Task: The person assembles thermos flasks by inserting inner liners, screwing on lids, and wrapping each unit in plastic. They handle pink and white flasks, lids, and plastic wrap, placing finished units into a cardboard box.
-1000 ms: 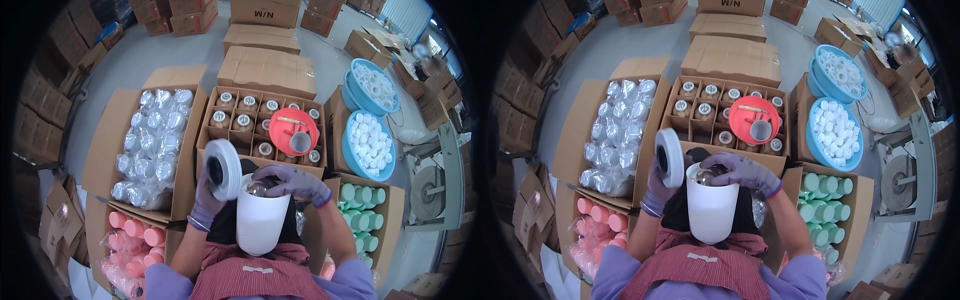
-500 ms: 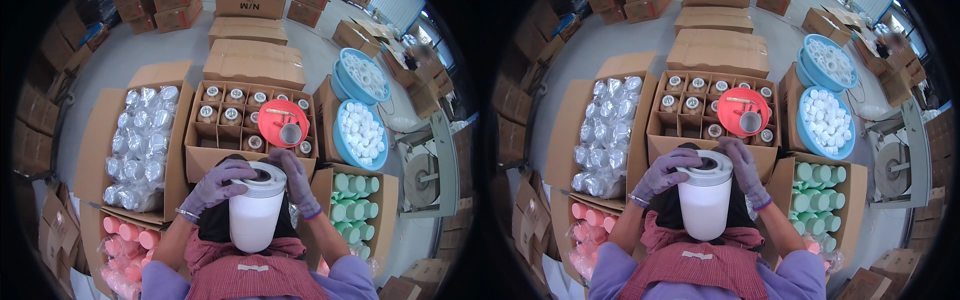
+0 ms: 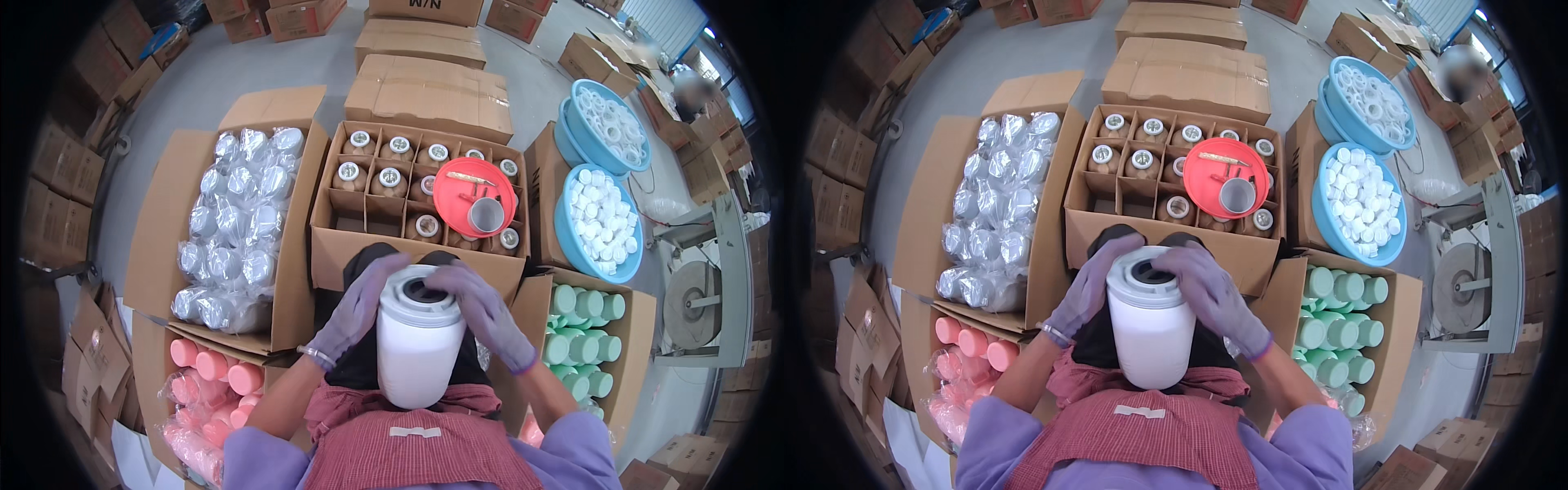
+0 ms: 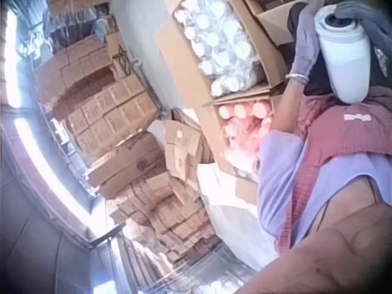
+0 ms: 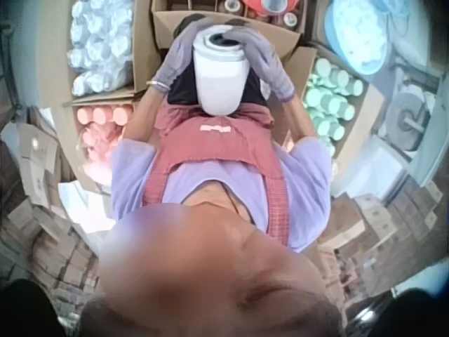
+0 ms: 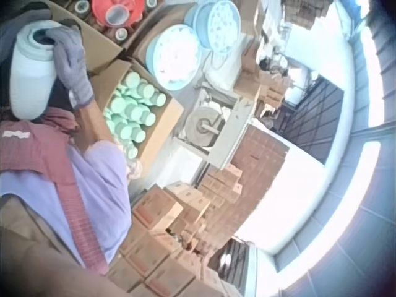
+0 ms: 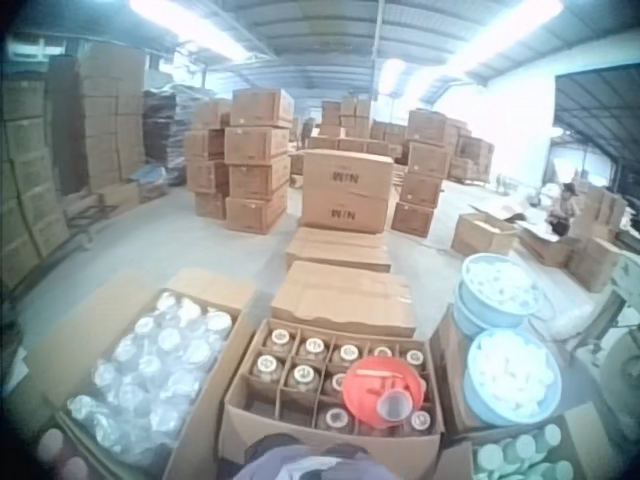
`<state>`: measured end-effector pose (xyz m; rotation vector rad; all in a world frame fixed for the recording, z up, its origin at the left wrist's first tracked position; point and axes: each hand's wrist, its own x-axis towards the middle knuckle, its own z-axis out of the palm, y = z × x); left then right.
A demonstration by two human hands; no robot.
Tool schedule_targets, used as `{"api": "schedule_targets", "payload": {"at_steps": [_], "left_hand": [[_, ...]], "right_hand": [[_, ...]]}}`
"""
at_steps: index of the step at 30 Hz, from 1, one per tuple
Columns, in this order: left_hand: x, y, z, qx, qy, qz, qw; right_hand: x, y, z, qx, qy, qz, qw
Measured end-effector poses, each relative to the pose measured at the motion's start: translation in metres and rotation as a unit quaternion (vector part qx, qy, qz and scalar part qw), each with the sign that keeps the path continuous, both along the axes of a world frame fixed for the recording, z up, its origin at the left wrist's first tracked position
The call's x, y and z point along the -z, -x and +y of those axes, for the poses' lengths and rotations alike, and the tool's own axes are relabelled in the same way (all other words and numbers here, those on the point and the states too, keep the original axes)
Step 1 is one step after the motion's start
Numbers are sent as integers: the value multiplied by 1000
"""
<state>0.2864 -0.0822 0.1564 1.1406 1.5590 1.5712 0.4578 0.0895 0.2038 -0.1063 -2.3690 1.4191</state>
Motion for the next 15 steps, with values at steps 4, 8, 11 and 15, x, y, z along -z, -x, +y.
{"api": "schedule_targets", "payload": {"at_steps": [4, 8, 11, 15], "left_hand": [[-12, -21, 57, 70, 77, -362, 926], [47, -41, 30, 107, -30, 302, 947], [-11, -51, 1, 207, 75, 100, 970], [0, -84, -50, 132, 140, -129, 973]], "right_hand": [[-63, -55, -8, -27, -183, -9, 983], [-91, -85, -16, 60, -159, -134, 976], [-82, -102, -11, 248, -14, -298, 922], [-52, -102, 8, 193, 18, -337, 921]]}}
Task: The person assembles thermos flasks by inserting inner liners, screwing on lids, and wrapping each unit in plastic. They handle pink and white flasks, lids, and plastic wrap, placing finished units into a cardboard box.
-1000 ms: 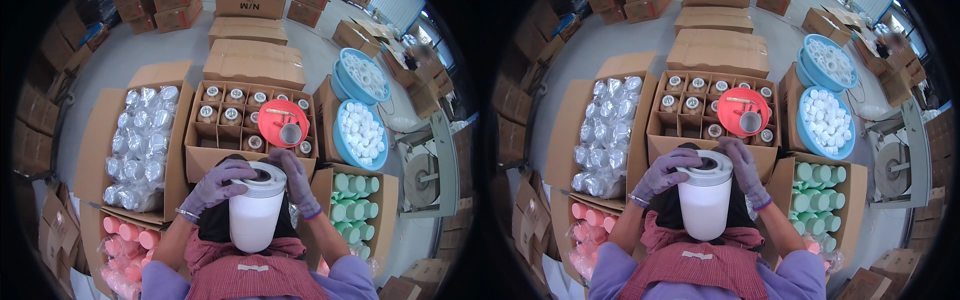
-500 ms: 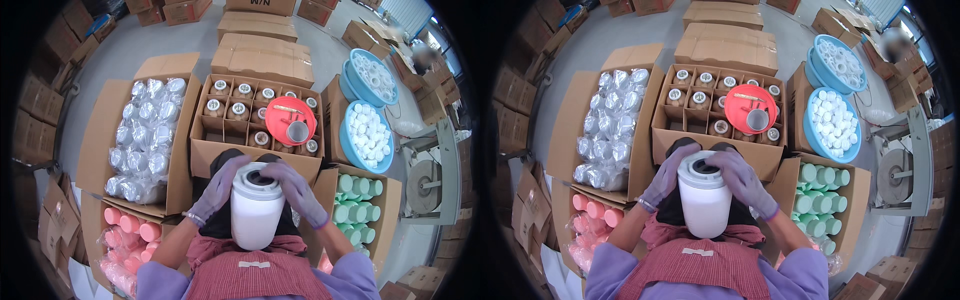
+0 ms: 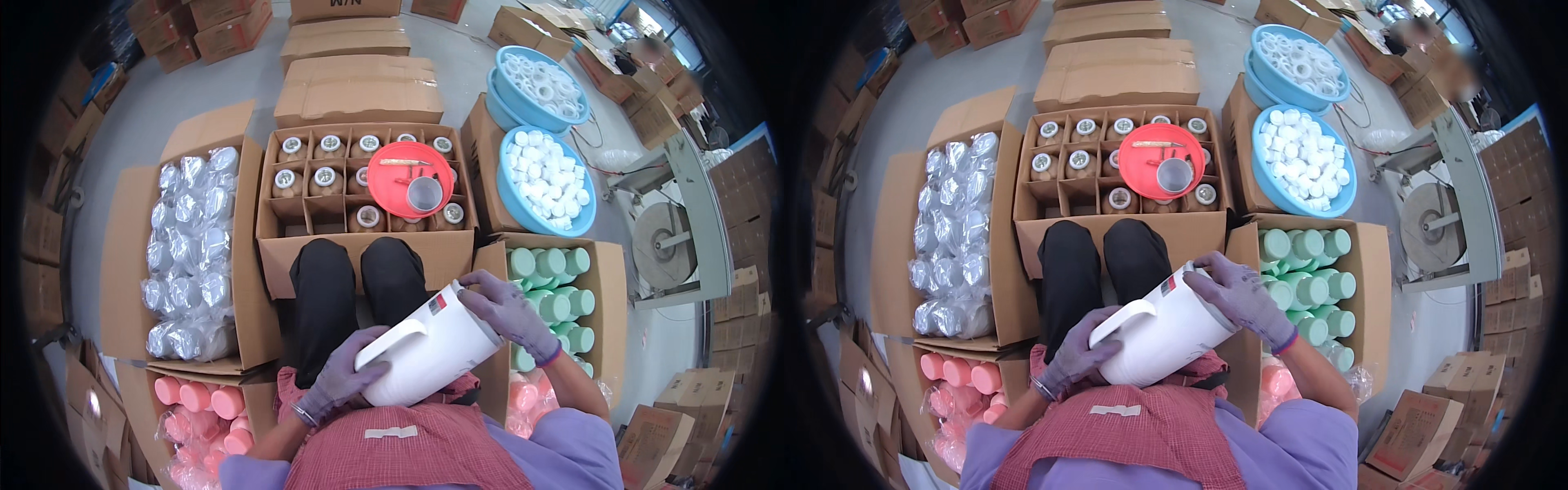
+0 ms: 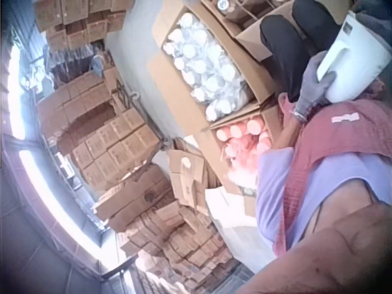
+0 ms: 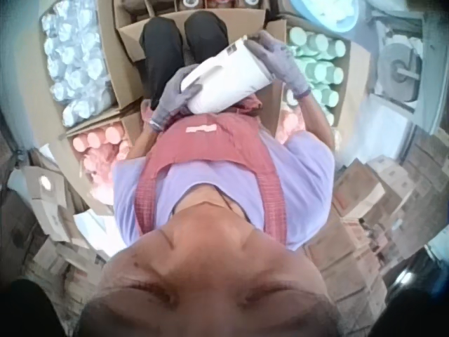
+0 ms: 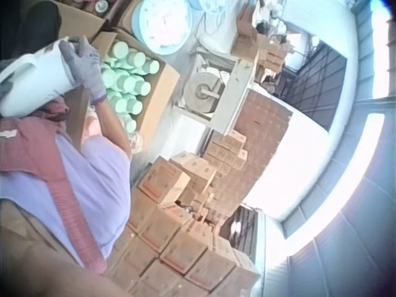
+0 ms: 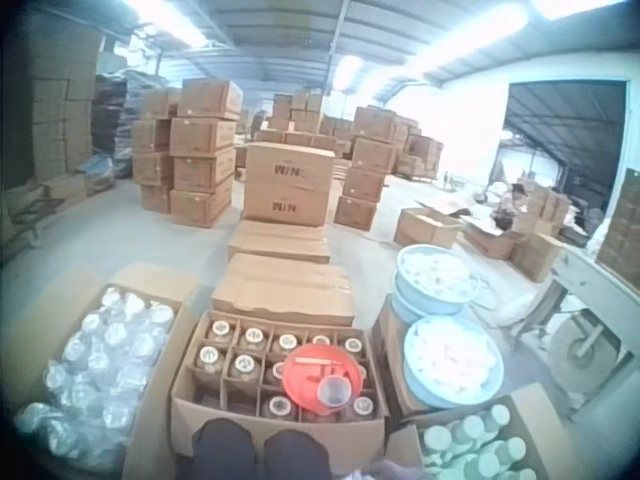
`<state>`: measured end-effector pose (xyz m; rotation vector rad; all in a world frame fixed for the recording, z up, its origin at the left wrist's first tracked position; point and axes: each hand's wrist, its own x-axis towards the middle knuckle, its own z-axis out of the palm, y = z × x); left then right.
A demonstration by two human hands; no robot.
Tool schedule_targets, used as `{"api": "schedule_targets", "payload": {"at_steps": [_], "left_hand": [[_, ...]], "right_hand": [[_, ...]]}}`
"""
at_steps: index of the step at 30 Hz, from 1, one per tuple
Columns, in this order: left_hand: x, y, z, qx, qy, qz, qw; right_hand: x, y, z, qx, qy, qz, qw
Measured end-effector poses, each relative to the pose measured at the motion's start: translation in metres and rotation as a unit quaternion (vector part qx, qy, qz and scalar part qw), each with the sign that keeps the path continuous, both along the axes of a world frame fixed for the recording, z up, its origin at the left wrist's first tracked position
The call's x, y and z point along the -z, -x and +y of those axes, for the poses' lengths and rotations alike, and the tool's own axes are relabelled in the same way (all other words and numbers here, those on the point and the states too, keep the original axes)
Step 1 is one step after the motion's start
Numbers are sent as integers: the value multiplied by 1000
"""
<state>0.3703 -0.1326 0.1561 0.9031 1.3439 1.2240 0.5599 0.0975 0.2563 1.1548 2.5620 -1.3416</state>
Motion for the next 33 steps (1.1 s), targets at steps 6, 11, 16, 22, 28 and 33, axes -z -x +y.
{"api": "schedule_targets", "payload": {"at_steps": [6, 11, 16, 22, 28, 33], "left_hand": [[12, 13, 33, -51, 153, -160, 974], [-55, 15, 60, -2, -225, 440, 870], [-49, 32, 63, -84, 104, -100, 986], [-66, 35, 83, 30, -263, 443, 857], [-59, 30, 74, -51, -203, 378, 902], [-61, 42, 83, 10, -242, 425, 872]], "right_hand": [[39, 2, 3, -82, 60, 297, 949], [64, -4, 18, 273, 451, 271, 805], [61, 5, 24, 40, 44, 299, 952], [66, 10, 34, 311, 472, 236, 791], [65, 12, 21, 147, 302, 336, 880], [78, 9, 32, 265, 461, 246, 811]]}}
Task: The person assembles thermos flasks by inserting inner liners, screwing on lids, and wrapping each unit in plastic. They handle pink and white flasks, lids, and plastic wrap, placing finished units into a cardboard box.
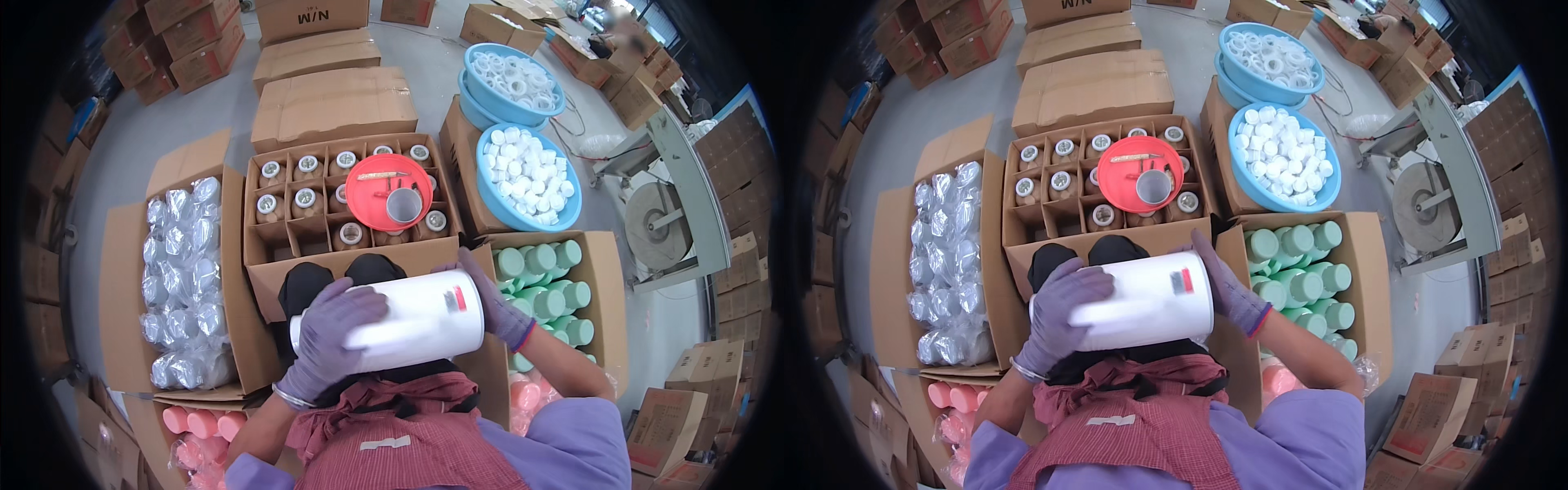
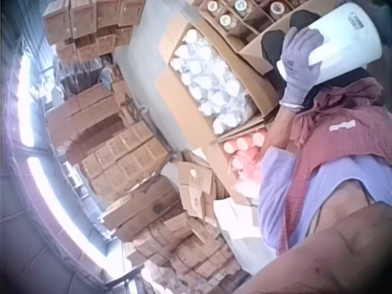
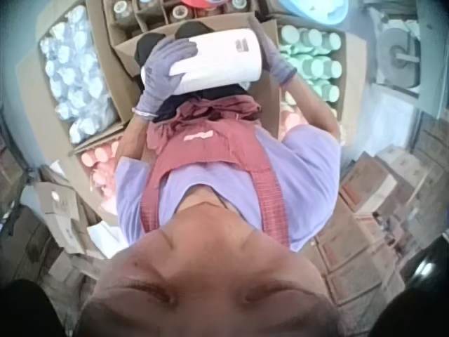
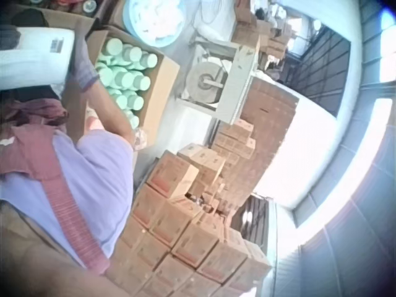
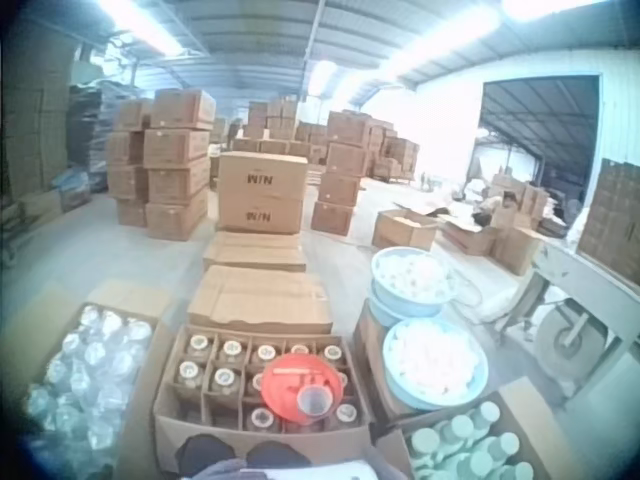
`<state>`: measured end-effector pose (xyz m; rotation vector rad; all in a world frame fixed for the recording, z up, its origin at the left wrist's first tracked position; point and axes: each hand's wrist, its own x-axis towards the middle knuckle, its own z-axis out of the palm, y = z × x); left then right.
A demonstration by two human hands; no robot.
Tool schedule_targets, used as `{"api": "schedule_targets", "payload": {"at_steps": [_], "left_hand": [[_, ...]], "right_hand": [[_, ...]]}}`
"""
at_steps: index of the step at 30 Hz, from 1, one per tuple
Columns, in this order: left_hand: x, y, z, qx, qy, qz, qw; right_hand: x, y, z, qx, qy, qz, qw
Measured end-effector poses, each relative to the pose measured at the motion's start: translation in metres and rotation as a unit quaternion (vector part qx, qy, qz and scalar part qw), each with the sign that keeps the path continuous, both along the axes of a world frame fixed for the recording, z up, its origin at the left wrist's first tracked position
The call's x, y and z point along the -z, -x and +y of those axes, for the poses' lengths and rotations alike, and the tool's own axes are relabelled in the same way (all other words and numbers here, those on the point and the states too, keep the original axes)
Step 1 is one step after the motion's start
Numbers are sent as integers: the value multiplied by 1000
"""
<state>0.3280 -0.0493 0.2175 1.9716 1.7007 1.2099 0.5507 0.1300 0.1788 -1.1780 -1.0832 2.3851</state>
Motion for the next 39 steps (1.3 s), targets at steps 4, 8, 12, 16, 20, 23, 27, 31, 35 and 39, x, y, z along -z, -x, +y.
{"api": "schedule_targets", "payload": {"at_steps": [4, 8, 12, 16, 20, 23, 27, 31, 35, 39], "left_hand": [[12, 4, -16, -147, 237, -448, 849], [32, -15, -22, -197, 162, -402, 880], [43, -13, -31, -167, 162, -501, 834], [71, -5, -46, -57, 220, -631, 742], [80, -8, -44, 13, 297, -626, 721], [78, -14, -43, 2, 308, -608, 732], [84, -24, -39, -79, 281, -587, 755], [102, -22, -46, -120, 165, -384, 901], [22, 16, -24, -38, 259, -210, 942], [13, 47, -79, -186, 479, -400, 759]], "right_hand": [[-59, 9, -3, -161, -450, 99, 873], [-78, 14, 6, -239, -461, 128, 845], [-99, 26, -5, -133, -248, 122, 952], [-108, 24, 6, -253, -641, 162, 706], [-117, 40, 7, -384, -739, 195, 518], [-135, 49, -10, -420, -804, 119, 403], [-116, 33, -2, -457, -751, 20, 476], [-93, 31, -1, -447, -723, 87, 519], [-66, 51, 28, -401, -690, 201, 568], [-3, 28, 175, -192, -670, -142, 703]]}}
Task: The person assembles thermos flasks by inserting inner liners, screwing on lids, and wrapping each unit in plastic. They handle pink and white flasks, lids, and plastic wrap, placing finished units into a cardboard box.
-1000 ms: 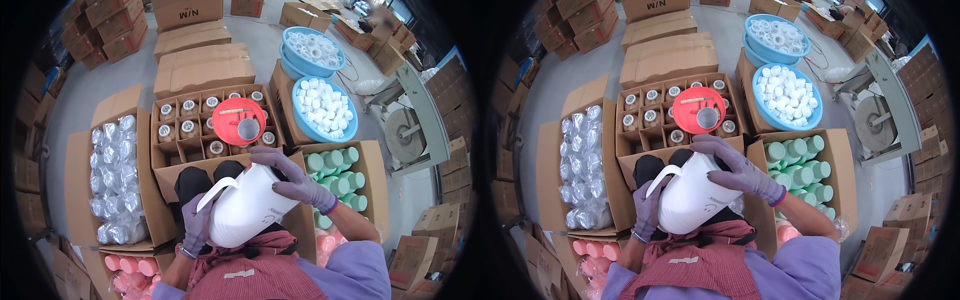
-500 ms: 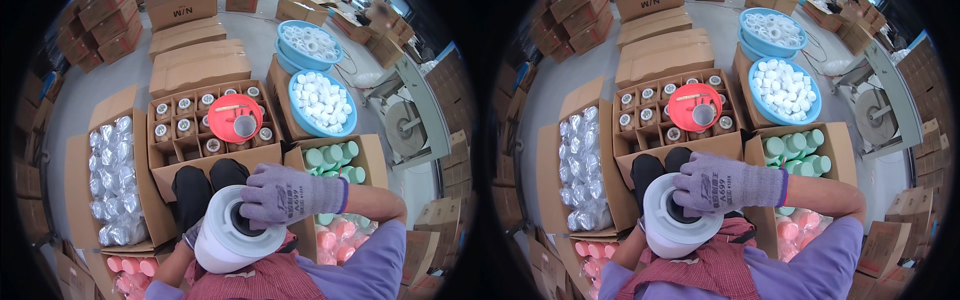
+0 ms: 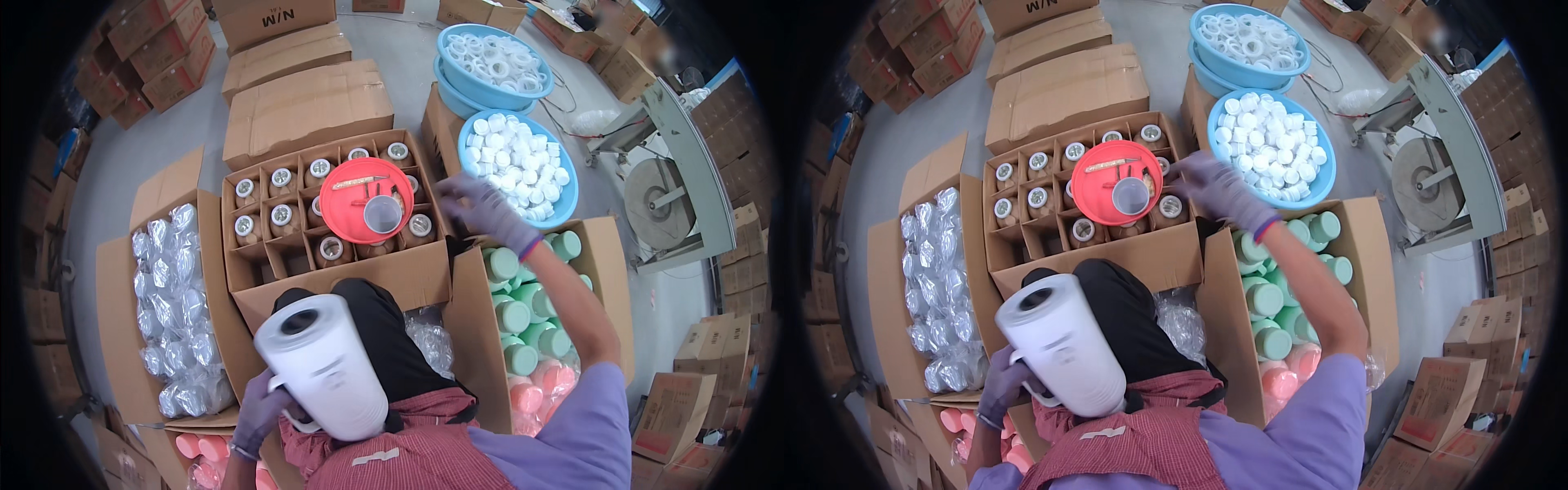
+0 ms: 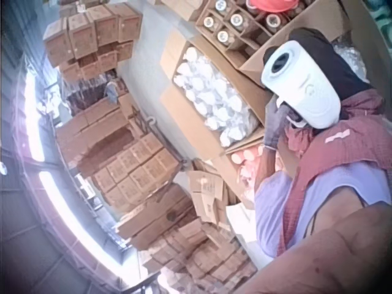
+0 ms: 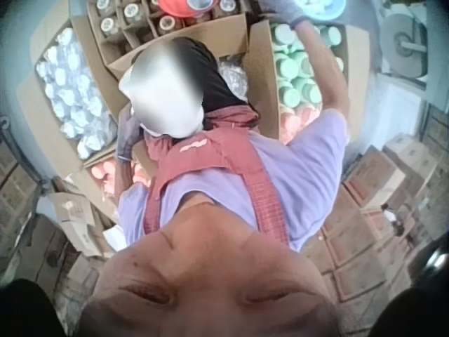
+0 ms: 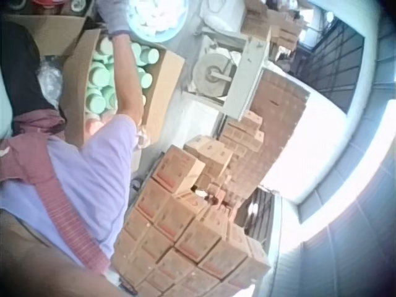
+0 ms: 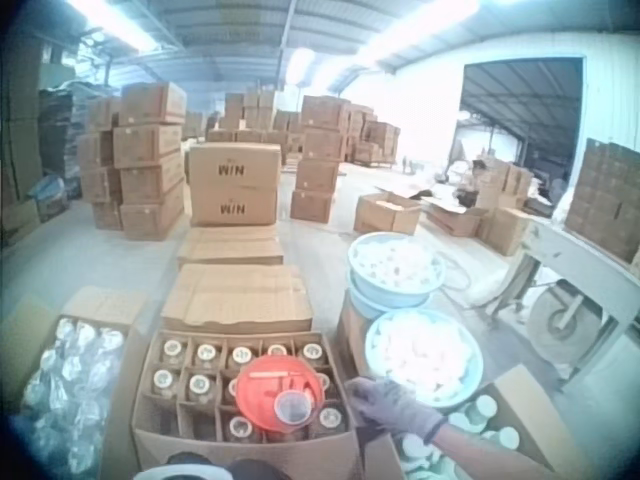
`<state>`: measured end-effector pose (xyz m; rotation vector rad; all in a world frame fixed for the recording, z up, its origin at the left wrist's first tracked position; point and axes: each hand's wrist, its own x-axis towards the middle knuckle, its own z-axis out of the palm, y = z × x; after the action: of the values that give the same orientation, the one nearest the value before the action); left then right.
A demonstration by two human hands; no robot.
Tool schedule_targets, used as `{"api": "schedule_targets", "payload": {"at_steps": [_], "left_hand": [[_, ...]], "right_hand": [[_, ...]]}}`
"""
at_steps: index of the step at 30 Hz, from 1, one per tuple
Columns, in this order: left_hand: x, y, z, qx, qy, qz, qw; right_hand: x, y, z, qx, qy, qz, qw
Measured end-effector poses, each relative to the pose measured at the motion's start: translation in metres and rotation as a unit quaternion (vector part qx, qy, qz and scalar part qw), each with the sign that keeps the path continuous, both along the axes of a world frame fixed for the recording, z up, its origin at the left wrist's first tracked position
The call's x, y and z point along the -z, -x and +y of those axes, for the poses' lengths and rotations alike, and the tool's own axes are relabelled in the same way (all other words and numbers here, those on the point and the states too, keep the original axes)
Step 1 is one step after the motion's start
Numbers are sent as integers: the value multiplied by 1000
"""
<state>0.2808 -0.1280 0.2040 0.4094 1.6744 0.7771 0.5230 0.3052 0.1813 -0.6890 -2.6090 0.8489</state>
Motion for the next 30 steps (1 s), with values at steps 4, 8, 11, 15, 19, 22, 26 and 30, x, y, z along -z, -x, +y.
{"api": "schedule_targets", "payload": {"at_steps": [4, 8, 11, 15, 19, 22, 26, 30], "left_hand": [[28, -21, -18, -378, -214, -23, 900], [49, -21, -16, -494, -287, -249, 782], [61, -16, 2, -516, -329, -383, 692], [64, -17, 4, -461, -403, -478, 630], [55, -17, 20, -488, -343, -404, 693], [36, -28, 27, -504, -318, -294, 747], [35, -32, 24, -531, -333, -236, 743], [38, -35, 26, -512, -371, -215, 744]], "right_hand": [[89, -61, 109, 293, -72, -264, 916], [164, -98, 157, 241, -78, -256, 933], [171, -118, 164, 313, -156, -146, 925], [42, -8, 36, 226, 26, 194, 954], [-12, 52, -131, -50, 86, 248, 964], [-23, 75, -176, -29, -7, 205, 978], [0, 88, -199, 85, 138, 175, 971], [-3, 105, -205, 126, 181, 207, 953]]}}
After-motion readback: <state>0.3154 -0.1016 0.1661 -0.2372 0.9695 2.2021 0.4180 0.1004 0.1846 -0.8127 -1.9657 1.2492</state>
